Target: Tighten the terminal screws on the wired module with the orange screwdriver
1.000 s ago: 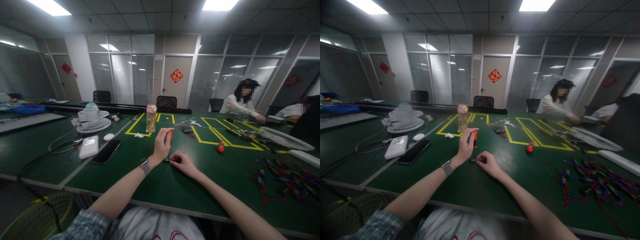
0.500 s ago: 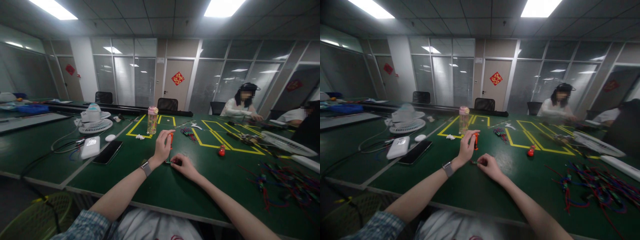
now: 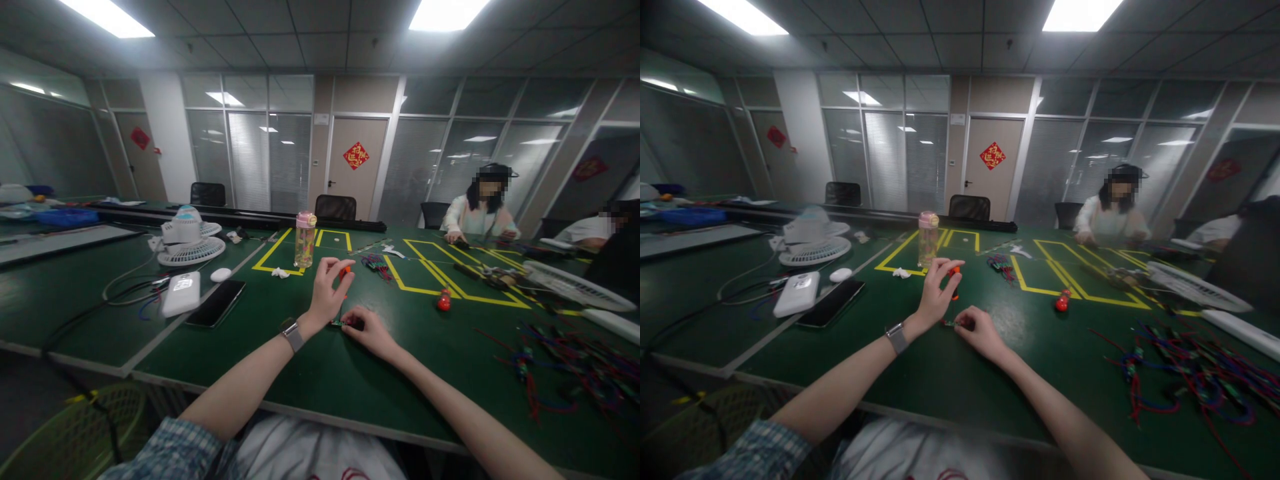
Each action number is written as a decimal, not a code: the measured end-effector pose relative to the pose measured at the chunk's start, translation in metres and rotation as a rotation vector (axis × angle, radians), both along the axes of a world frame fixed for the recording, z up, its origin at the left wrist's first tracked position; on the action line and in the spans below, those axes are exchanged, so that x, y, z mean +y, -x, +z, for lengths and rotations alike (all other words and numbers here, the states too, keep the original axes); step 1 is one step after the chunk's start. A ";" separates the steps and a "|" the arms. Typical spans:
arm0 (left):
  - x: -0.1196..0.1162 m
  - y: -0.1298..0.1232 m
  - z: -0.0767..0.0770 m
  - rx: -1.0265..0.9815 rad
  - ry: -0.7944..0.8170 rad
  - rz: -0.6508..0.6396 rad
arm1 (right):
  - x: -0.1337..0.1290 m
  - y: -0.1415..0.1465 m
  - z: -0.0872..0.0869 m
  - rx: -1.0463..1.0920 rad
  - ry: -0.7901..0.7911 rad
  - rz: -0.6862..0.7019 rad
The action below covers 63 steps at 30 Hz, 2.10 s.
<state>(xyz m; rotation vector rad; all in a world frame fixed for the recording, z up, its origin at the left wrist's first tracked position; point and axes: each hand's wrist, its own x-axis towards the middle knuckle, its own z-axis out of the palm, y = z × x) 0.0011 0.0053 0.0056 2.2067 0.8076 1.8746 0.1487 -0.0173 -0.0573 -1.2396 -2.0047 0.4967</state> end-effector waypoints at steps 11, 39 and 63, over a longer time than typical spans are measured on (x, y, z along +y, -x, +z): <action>0.003 -0.001 -0.002 -0.024 0.057 -0.086 | 0.001 0.000 0.000 -0.011 -0.007 0.002; 0.000 -0.002 -0.002 -0.017 0.090 -0.140 | 0.003 -0.001 -0.003 0.026 0.023 0.017; 0.000 -0.001 0.000 -0.027 -0.024 -0.027 | 0.003 -0.001 -0.004 0.012 -0.010 0.006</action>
